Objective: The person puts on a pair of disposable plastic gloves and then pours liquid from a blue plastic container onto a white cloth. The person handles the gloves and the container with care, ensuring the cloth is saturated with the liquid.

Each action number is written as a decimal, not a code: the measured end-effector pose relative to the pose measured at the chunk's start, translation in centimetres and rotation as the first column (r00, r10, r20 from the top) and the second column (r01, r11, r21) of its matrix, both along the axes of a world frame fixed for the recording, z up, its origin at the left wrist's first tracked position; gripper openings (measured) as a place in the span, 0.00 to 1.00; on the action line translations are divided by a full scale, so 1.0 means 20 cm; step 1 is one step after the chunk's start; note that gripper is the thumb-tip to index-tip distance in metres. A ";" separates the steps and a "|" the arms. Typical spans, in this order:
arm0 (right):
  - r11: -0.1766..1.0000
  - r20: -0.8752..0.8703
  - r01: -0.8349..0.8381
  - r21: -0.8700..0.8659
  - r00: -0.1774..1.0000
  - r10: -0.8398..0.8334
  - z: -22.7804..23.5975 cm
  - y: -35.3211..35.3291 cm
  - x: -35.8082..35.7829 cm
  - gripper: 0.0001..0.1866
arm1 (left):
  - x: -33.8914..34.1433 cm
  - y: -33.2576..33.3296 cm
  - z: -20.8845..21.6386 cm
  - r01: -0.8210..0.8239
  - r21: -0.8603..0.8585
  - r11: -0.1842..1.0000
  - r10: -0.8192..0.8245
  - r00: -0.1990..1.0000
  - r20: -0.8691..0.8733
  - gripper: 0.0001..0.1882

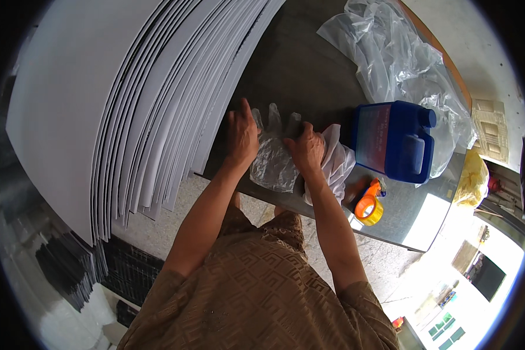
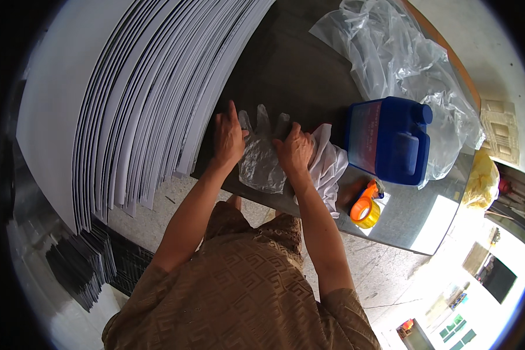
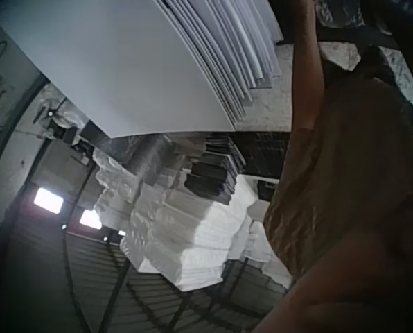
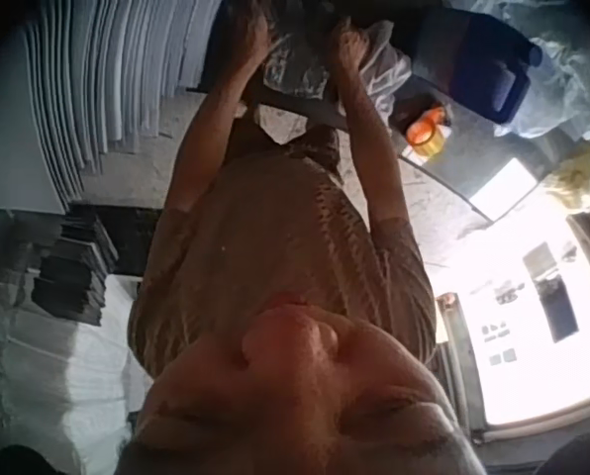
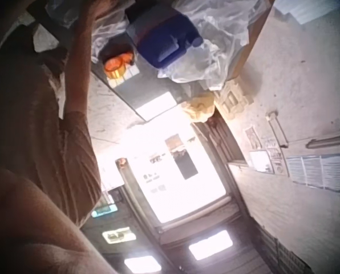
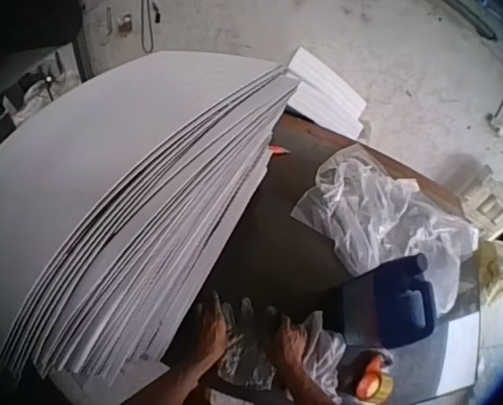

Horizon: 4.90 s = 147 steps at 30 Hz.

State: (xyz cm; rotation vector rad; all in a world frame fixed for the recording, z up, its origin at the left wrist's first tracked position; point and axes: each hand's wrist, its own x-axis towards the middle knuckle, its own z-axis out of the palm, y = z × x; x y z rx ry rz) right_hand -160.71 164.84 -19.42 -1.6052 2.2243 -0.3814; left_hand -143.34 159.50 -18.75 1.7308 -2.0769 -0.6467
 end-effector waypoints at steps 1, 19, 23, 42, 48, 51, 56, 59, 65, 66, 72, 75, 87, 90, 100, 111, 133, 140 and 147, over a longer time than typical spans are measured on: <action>0.999 0.023 0.025 0.031 0.999 -0.026 0.02 -0.01 0.01 0.31 | 0.02 -0.01 -0.02 0.030 0.004 1.000 -0.030 1.000 0.000 0.30; 0.984 0.929 0.007 0.179 0.327 -0.172 0.68 0.28 -0.19 0.27 | 0.15 0.26 0.67 0.418 0.266 0.869 0.000 0.537 -0.843 0.04; 0.950 0.908 -0.182 0.253 0.384 -0.168 0.84 0.31 -0.20 0.22 | 0.16 0.32 0.80 0.475 0.288 0.831 0.009 0.506 -0.862 0.08; 0.987 0.852 0.012 -0.163 0.506 0.134 1.26 0.58 -0.20 0.05 | -0.01 0.33 1.08 0.710 0.061 0.702 -0.278 0.352 -0.894 0.15; 0.981 0.839 0.041 -0.191 0.525 0.141 1.29 0.57 -0.18 0.04 | -0.02 0.30 1.10 0.792 -0.048 0.609 -0.391 0.247 -0.887 0.11; 0.975 0.799 0.036 -0.220 0.579 0.159 1.29 0.57 -0.17 0.04 | -0.03 0.28 1.12 0.781 -0.138 0.609 -0.519 0.261 -0.814 0.11; 0.968 0.806 0.035 -0.249 0.562 0.187 1.29 0.55 -0.16 0.05 | -0.03 0.30 1.14 0.709 -0.115 0.696 -0.456 0.312 -0.834 0.12; 0.971 0.800 0.040 -0.236 0.576 0.171 1.30 0.54 -0.16 0.06 | -0.02 0.28 1.13 0.725 -0.106 0.680 -0.468 0.319 -0.824 0.12; 0.980 0.776 0.033 -0.198 0.616 0.136 1.35 0.53 -0.15 0.03 | -0.01 0.26 1.14 0.728 -0.129 0.673 -0.530 0.353 -0.771 0.13; 0.979 0.772 0.033 -0.199 0.621 0.136 1.36 0.53 -0.15 0.03 | -0.02 0.26 1.15 0.725 -0.123 0.678 -0.528 0.363 -0.767 0.13; 0.961 0.701 0.029 -0.274 0.691 0.179 1.37 0.55 -0.14 0.06 | -0.01 0.27 1.16 0.738 -0.032 0.674 -0.454 0.379 -0.806 0.13; 0.945 0.675 0.009 -0.327 0.702 0.227 1.36 0.55 -0.14 0.09 | 0.00 0.27 1.17 0.747 0.022 0.664 -0.413 0.392 -0.822 0.13; 0.922 0.607 0.021 -0.387 0.758 0.238 1.38 0.55 -0.09 0.04 | 0.02 0.28 1.16 0.740 0.016 0.672 -0.433 0.411 -0.802 0.09; 0.921 0.597 0.004 -0.390 0.762 0.250 1.39 0.56 -0.09 0.04 | 0.02 0.29 1.17 0.741 0.044 0.671 -0.421 0.429 -0.799 0.08; 0.915 0.580 -0.023 -0.402 0.767 0.274 1.39 0.57 -0.08 0.04 | 0.04 0.30 1.19 0.753 0.153 0.640 -0.348 0.461 -0.816 0.08; 0.916 0.588 -0.022 -0.402 0.760 0.277 1.37 0.61 -0.08 0.05 | 0.02 0.32 1.19 0.821 0.322 0.471 -0.152 0.435 -0.888 0.13; 0.922 0.569 -0.046 -0.385 0.775 0.276 1.36 0.66 -0.09 0.10 | 0.01 0.32 1.26 0.830 0.411 0.377 0.013 0.439 -0.898 0.13; 0.918 0.577 -0.027 -0.395 0.771 0.271 1.37 0.65 -0.08 0.06 | 0.04 0.33 1.18 0.842 0.274 0.465 -0.123 0.368 -0.921 0.09; 0.921 0.571 -0.037 -0.389 0.774 0.272 1.37 0.65 -0.08 0.06 | 0.03 0.35 1.23 0.779 0.279 0.561 -0.237 0.475 -0.847 0.10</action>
